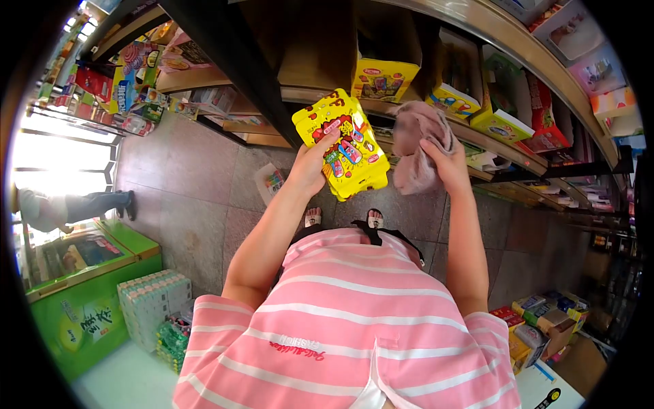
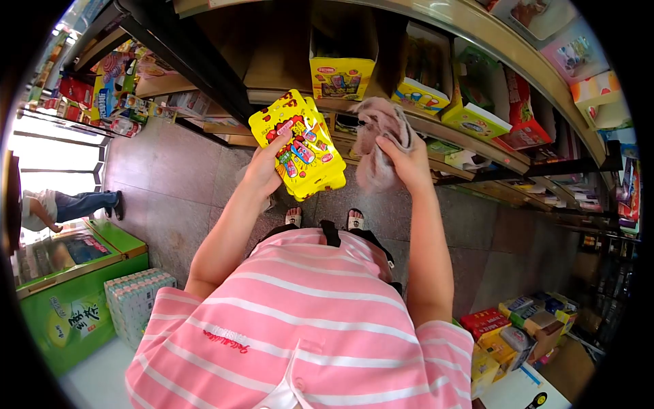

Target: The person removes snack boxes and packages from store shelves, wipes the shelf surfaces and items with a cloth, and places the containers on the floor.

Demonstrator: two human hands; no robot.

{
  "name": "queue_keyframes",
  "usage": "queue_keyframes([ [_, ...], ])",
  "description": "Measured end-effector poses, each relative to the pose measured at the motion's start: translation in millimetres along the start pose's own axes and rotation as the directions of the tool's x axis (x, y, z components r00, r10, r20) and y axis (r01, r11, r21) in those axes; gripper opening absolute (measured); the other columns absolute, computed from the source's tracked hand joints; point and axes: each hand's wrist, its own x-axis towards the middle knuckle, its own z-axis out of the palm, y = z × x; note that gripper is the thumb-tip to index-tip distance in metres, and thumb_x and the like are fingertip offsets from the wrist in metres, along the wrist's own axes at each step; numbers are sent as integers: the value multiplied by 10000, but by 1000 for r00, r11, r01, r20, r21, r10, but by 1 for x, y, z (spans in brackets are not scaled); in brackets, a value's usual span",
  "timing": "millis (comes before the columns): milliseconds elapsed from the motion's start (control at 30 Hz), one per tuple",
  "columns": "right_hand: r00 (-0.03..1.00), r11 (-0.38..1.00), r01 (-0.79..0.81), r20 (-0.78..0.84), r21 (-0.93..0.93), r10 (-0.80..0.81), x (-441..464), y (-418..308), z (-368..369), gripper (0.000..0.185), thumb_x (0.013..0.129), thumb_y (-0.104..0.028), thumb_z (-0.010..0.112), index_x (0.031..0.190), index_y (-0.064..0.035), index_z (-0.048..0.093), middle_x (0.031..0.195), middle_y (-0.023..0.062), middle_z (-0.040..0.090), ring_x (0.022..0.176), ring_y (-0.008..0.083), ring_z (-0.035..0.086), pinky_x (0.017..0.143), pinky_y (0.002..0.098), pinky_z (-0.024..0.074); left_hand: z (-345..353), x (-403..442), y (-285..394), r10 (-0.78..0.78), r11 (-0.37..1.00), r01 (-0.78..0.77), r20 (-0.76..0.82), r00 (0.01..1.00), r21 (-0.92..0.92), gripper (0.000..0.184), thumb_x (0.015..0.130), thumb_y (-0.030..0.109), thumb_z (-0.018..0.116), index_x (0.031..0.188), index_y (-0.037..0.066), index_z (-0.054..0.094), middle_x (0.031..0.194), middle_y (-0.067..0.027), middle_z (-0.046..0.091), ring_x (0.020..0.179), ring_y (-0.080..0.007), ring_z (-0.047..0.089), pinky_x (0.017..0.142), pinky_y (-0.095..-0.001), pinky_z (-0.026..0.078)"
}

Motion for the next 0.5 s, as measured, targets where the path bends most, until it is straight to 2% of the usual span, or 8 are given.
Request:
queue_keyframes([
  [33,997,998,-65,36,-6,66,-4,-6,-3,446,714,-139,673,1092,25,503,1014,77,571,910,147,537,801,261,421,-1,0,0,17,1000,-18,-61,998,-21,284,813,132,558,1069,19,505,993,-86,585,872,-190,584,762,-340,479],
  [67,998,998,-62,34,0,61,-8,-5,0,446,714,-139,673,1092,25,503,1014,77,571,910,147,537,801,261,421,-1,2,-1,29,999,-34,-117,993,-41,286,811,122,556,1072,19,503,995,-91,584,874,-196,584,766,-344,478],
  [167,962,964,-263,91,34,259,-19,18,8,630,646,-291,729,1124,25,468,1034,109,552,928,175,529,810,292,421,11,2,-5,30,975,-49,-88,996,-216,298,828,150,524,1099,33,484,1035,-91,568,922,-216,564,806,-368,455],
  [200,957,953,-281,115,117,268,-22,37,11,633,646,-284,729,1134,14,459,1042,101,548,924,181,531,825,292,414,16,2,-6,45,949,-65,-73,996,-309,305,837,166,511,1111,39,475,1052,-89,561,944,-222,554,824,-376,443],
  [333,949,871,-306,193,383,249,-35,39,57,544,690,-204,698,1135,-1,458,1051,84,550,935,174,535,835,292,414,21,6,-18,178,936,-188,-62,982,-298,336,855,191,487,1167,75,443,1137,-73,513,1036,-215,497,899,-380,382],
  [367,939,823,-340,205,455,275,-37,32,65,503,708,-169,682,1131,-6,461,1055,80,552,942,168,535,833,292,416,32,-1,-18,169,933,-161,-1,986,-323,312,849,155,501,1144,64,457,1114,-52,518,1005,-190,509,863,-365,410],
  [467,952,869,-281,234,406,199,-27,17,69,512,731,-159,652,1166,-12,427,1089,75,537,960,167,533,821,295,426,37,-7,-15,196,949,-176,53,979,-263,336,835,117,527,1154,55,444,1113,-68,517,1024,-177,500,858,-340,418],
  [500,940,883,-302,264,359,214,-26,9,65,507,727,-130,651,1165,-9,426,1067,75,549,946,167,540,827,292,427,28,-6,-15,211,966,-199,60,976,-164,346,832,104,530,1160,47,435,1135,-78,503,1031,-175,497,862,-331,416],
])
